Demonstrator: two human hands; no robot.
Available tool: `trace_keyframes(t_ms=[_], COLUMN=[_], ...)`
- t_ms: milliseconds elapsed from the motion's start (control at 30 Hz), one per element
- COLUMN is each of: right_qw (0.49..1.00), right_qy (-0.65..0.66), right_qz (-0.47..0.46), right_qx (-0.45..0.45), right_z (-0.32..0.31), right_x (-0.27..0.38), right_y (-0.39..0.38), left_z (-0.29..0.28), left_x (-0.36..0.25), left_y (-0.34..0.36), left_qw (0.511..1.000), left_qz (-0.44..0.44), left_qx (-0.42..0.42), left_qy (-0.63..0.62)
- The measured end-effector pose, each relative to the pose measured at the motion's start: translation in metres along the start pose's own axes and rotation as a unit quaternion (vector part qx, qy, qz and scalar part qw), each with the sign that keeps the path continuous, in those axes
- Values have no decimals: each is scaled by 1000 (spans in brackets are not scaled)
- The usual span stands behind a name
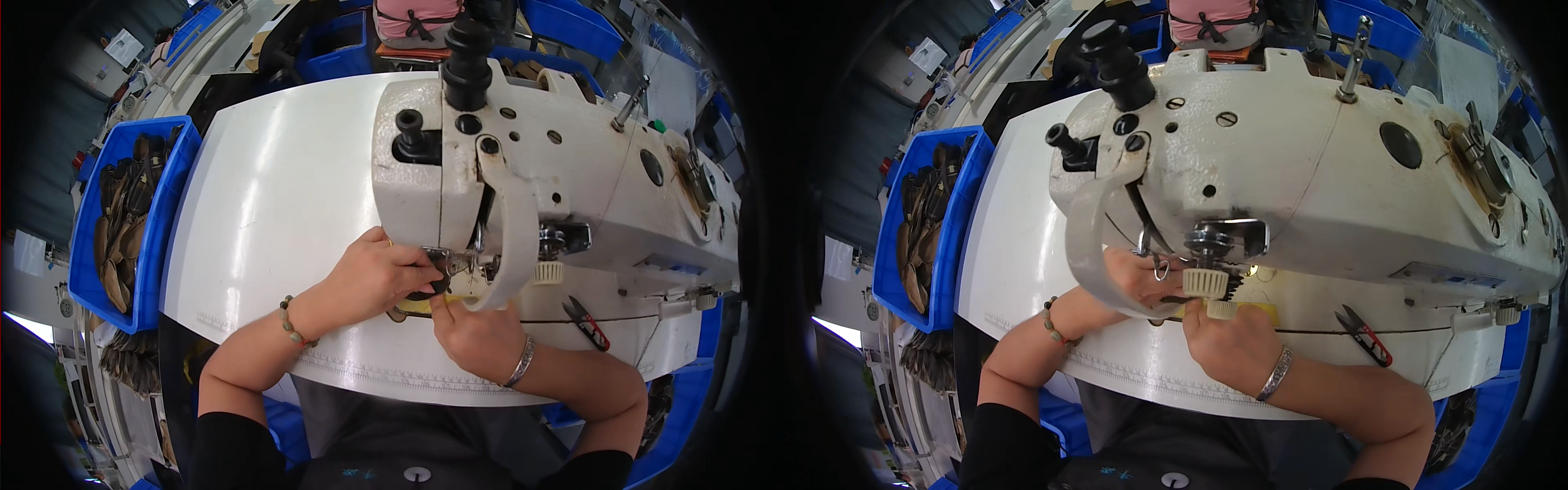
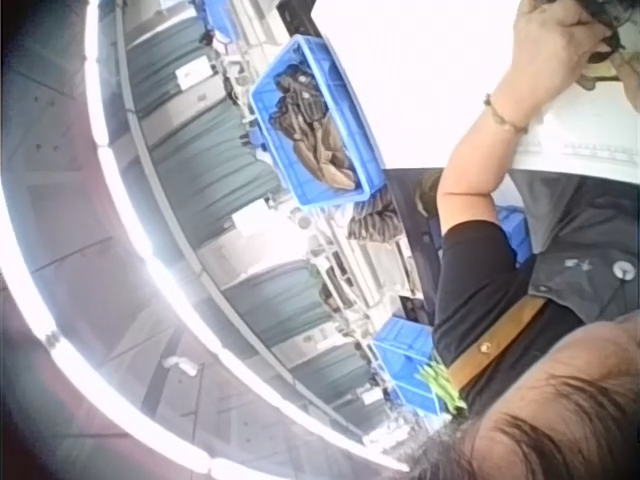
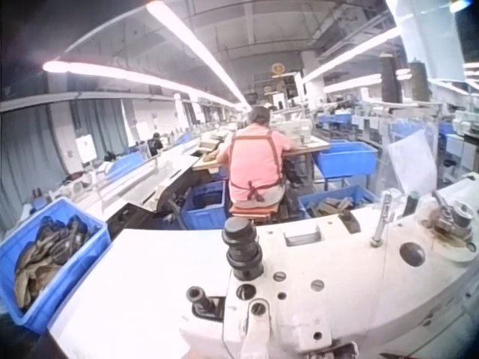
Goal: Sewing and assembling components for shoe insoles or linings using an industrial sewing machine.
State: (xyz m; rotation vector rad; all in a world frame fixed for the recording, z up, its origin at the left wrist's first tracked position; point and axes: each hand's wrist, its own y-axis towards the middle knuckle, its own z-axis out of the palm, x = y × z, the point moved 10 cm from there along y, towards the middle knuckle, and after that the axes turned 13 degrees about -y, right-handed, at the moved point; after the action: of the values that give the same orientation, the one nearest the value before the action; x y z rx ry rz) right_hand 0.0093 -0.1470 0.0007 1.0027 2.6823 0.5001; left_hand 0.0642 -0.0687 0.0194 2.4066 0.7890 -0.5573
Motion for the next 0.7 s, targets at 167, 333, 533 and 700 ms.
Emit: trace_keyframes(t_ms=[167,333,533,700], right_qw=[999,997,992,999], right_qy=[-37,-57,-122,-51], right_qz=[8,45,-18,-9], right_qx=[-8,41,-28,1], right_z=[3,21,13,10], right_x=[-3,-12,-7,-11], right_y=[3,7,4,5], left_z=[7,-6,-12,-9], left_x=[15,17,22,52], left_y=[-3,7,6,2], left_qw=[1000,999,998,955], left_qz=[-12,-31,-48,-174], left_qx=[18,-2,-30,-56], left_qy=[2,-16,-41,-234])
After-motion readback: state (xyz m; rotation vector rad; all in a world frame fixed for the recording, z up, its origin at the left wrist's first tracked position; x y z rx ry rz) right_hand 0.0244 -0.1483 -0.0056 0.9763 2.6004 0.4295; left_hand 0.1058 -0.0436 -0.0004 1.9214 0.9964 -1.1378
